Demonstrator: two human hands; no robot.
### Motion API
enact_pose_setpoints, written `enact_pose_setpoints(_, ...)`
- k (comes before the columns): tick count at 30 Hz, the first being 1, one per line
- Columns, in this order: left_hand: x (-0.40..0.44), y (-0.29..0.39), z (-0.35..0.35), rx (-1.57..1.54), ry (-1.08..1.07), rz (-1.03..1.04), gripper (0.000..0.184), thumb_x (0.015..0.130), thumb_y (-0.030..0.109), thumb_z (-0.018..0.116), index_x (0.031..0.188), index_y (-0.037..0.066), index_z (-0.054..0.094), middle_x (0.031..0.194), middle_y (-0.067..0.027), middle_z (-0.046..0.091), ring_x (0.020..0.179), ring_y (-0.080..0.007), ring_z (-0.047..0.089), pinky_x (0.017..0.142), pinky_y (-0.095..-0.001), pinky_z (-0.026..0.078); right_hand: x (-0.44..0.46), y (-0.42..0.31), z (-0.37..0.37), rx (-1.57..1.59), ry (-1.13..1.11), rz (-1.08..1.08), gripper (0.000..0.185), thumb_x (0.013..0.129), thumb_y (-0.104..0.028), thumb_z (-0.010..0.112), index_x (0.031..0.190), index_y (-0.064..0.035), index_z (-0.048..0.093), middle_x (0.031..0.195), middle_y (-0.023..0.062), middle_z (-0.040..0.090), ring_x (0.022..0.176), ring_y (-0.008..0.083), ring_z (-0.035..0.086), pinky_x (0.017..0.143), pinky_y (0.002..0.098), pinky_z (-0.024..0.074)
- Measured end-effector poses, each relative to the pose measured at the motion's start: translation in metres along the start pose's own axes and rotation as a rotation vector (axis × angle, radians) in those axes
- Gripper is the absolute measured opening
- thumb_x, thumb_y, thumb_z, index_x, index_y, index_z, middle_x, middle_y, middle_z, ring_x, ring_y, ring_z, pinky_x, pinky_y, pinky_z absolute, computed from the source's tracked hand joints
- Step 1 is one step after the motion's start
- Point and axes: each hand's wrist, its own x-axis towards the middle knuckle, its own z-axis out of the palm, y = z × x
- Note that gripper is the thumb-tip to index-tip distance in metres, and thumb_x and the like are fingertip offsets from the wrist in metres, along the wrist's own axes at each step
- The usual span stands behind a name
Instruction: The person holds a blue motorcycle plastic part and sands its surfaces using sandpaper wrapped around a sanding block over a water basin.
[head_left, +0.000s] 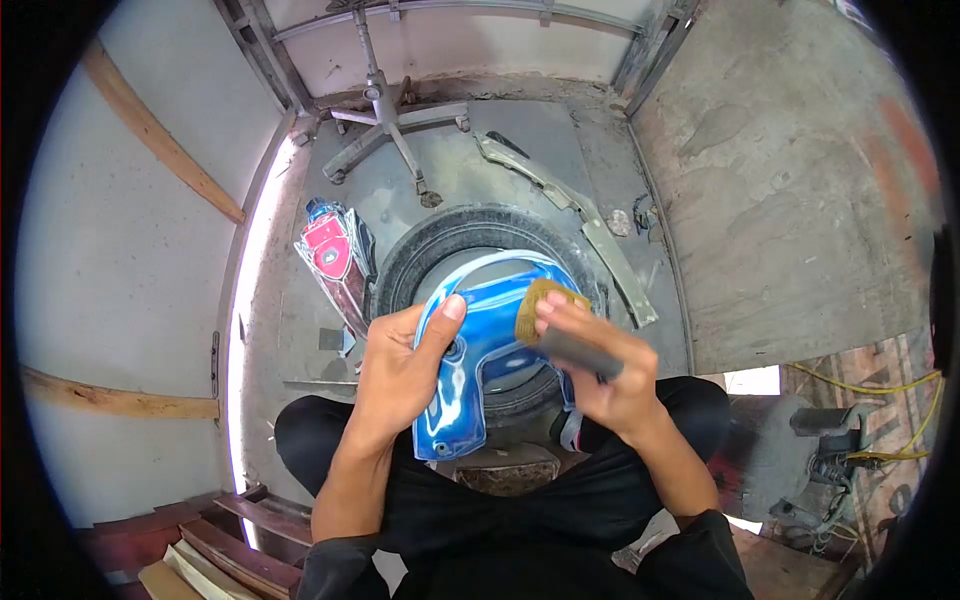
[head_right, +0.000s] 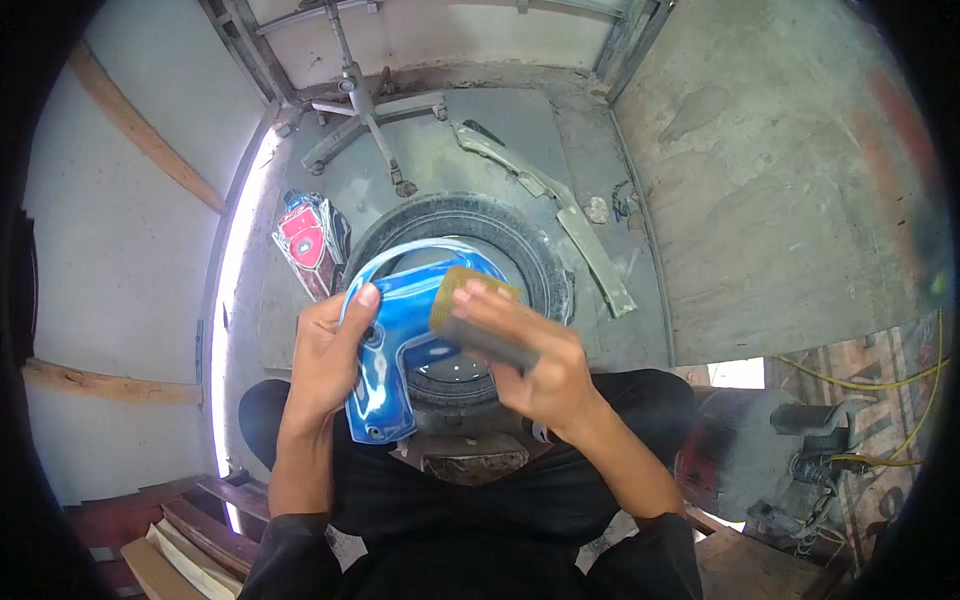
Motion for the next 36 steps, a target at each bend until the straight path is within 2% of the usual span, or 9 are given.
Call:
enact_pose_setpoints(6, 0.0, 0.004, -0.007, 0.101, -0.069, -0.029, 0.039, 0.104, 0.033, 0.059, 0.097, -0.002, 0.073, 0.081, -0.0002, 0.069, 0.071, -0.0031, 0.057, 0.064, -0.0206, 0.045, 0.002, -0.003, -0.001, 0.012, -0.071, -0.048, 0.037, 0.078, 0.01, 0.07, 0.115, 0.0023, 0.072, 0.126, 0.0169, 0.068, 0.12, 0.0308, 0.065, 0.103, 0.0415, 0.0514)
enact_pose_setpoints(9, 0.0, -0.001, -0.001, 0.024, -0.035, -0.006, 0.039, 0.104, 0.032, 0.059, 0.095, -0.003, 0.073, 0.074, 0.0054, 0.062, 0.068, -0.0012, 0.049, 0.06, -0.0202, 0.04, 0.006, 0.006, -0.004, -0.063, 0.163, 0.229, 0.031, 0.084, 0.006, 0.067, 0.115, 0.0026, 0.072, 0.121, 0.0207, 0.069, 0.12, 0.0317, 0.065, 0.1, 0.0383, 0.0528)
enact_pose_setpoints(12, 0.002, 0.002, -0.001, 0.04, -0.004, -0.021, 0.04, 0.104, 0.033, 0.058, 0.092, -0.002, 0.073, 0.072, 0.0047, 0.061, 0.067, -0.0013, 0.049, 0.059, -0.0206, 0.04, 0.003, 0.003, 0.001, 0.022, 0.06, 0.049, 0.032, 0.085, 0.006, 0.067, 0.117, 0.0028, 0.07, 0.12, 0.0218, 0.07, 0.119, 0.0321, 0.065, 0.1, 0.0369, 0.053)
enact_pose_setpoints(21, 0.004, -0.004, -0.002, 0.039, -0.019, -0.011, 0.039, 0.104, 0.033, 0.06, 0.088, -0.001, 0.072, 0.07, 0.0063, 0.058, 0.065, -0.0005, 0.047, 0.056, -0.0207, 0.036, 0.006, 0.007, 0.001, -0.092, 0.141, 0.244, 0.047, 0.078, 0.009, 0.071, 0.124, -0.0006, 0.068, 0.13, 0.0163, 0.066, 0.125, 0.0313, 0.061, 0.109, 0.0428, 0.0469)
enact_pose_setpoints(26, 0.008, -0.004, -0.003, 0.027, 0.006, -0.045, 0.04, 0.104, 0.034, 0.059, 0.093, -0.002, 0.074, 0.073, 0.005, 0.062, 0.067, -0.001, 0.05, 0.059, -0.0203, 0.039, 0.004, -0.002, 0.005, 0.094, -0.056, 0.079, 0.04, 0.084, 0.005, 0.07, 0.122, -0.0021, 0.069, 0.129, 0.0192, 0.066, 0.126, 0.0318, 0.06, 0.111, 0.0456, 0.0444)
enact_pose_setpoints(30, 0.004, -0.002, 0.003, -0.005, 0.009, -0.009, 0.041, 0.104, 0.034, 0.059, 0.093, -0.002, 0.074, 0.073, 0.0041, 0.063, 0.067, -0.0012, 0.05, 0.06, -0.0203, 0.04, 0.007, 0.012, 0.0, -0.081, 0.132, 0.111, 0.046, 0.081, 0.001, 0.072, 0.125, -0.0076, 0.07, 0.136, 0.0107, 0.064, 0.132, 0.0281, 0.057, 0.114, 0.0421, 0.0415)
enact_pose_setpoints(32, 0.006, -0.003, -0.001, 0.0, 0.008, -0.005, 0.04, 0.104, 0.034, 0.059, 0.094, -0.002, 0.074, 0.074, 0.0041, 0.064, 0.067, -0.0012, 0.051, 0.059, -0.0201, 0.04, 0.005, -0.006, 0.001, 0.133, -0.208, 0.058, 0.041, 0.083, 0.002, 0.07, 0.123, -0.0063, 0.071, 0.137, 0.0098, 0.063, 0.131, 0.029, 0.057, 0.113, 0.0425, 0.0425)
enact_pose_setpoints(34, 0.006, -0.004, -0.008, 0.042, -0.004, -0.018, 0.04, 0.104, 0.034, 0.059, 0.094, -0.002, 0.074, 0.074, 0.0041, 0.064, 0.067, -0.0012, 0.051, 0.059, -0.0198, 0.04, 0.004, -0.002, 0.005, -0.003, -0.227, -0.076, 0.044, 0.08, 0.002, 0.072, 0.123, -0.0077, 0.071, 0.138, 0.0102, 0.063, 0.132, 0.0285, 0.056, 0.113, 0.0435, 0.0426)
enact_pose_setpoints(36, 0.004, -0.002, -0.003, 0.031, 0.012, -0.014, 0.04, 0.104, 0.034, 0.059, 0.093, -0.001, 0.074, 0.073, 0.0043, 0.064, 0.066, -0.0009, 0.051, 0.059, -0.0193, 0.04, 0.01, 0.01, 0.0, -0.034, -0.004, 0.055, 0.049, 0.079, -0.002, 0.074, 0.126, -0.0126, 0.07, 0.138, 0.0061, 0.063, 0.134, 0.0239, 0.054, 0.114, 0.0413, 0.0414)
